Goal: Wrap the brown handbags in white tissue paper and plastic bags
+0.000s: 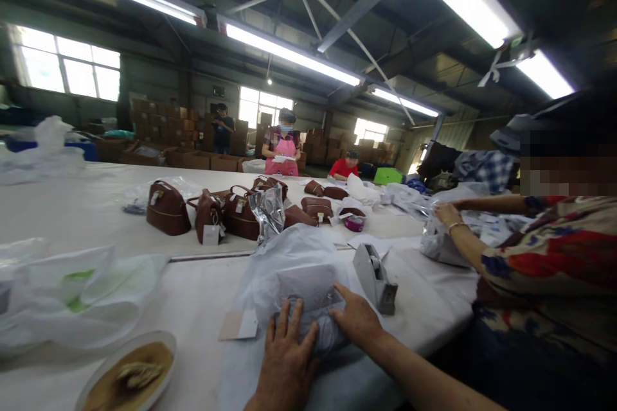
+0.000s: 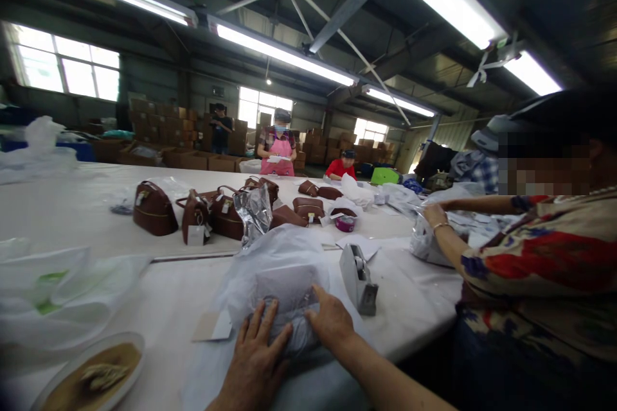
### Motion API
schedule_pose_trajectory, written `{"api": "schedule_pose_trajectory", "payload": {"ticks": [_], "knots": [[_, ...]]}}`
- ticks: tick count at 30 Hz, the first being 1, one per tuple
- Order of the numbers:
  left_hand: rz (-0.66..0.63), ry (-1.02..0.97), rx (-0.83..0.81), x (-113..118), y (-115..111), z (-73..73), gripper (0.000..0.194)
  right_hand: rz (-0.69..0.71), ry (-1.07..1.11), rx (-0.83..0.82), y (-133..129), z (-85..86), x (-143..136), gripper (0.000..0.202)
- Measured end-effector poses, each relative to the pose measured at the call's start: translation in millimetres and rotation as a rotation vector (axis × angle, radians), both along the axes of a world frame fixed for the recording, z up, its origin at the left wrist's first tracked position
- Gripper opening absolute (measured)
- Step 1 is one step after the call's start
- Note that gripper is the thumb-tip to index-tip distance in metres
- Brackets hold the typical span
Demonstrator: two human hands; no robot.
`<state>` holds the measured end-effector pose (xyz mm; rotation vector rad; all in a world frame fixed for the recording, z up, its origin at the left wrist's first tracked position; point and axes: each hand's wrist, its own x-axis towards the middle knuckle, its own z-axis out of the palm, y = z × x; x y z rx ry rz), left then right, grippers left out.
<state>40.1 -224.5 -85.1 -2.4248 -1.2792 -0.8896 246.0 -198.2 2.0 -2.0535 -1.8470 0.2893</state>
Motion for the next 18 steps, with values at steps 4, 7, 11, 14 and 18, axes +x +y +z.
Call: {"api": "schedule_pose_trajectory", "payload": {"ticks": [4,7,11,14,18], "knots": [[-0.005,0.008,0.012,-2,1,0.6,0.079,-0.044,-0.005,0.054,0,9.3,10,0.066],[0.0,0.019,0.045,-3,2,0.3,0.084,0.077,-0.021,0.22,-11,14.1,18,0.05],[0.0,0.037,0.092,-3,3,-1.5,0.086,0.455,-0.209,0.292,-29,7.7,24,0.04],[0.012,0.028,0.111,-2,3,-1.7,0.083,0.483,-0.3,0.178,-23,1.1,27,0.049],[0.011,0.058,0.125,-4,2,1.2,0.083,0.315,-0.315,0.136,-4,3.4,32,0.055]]}}
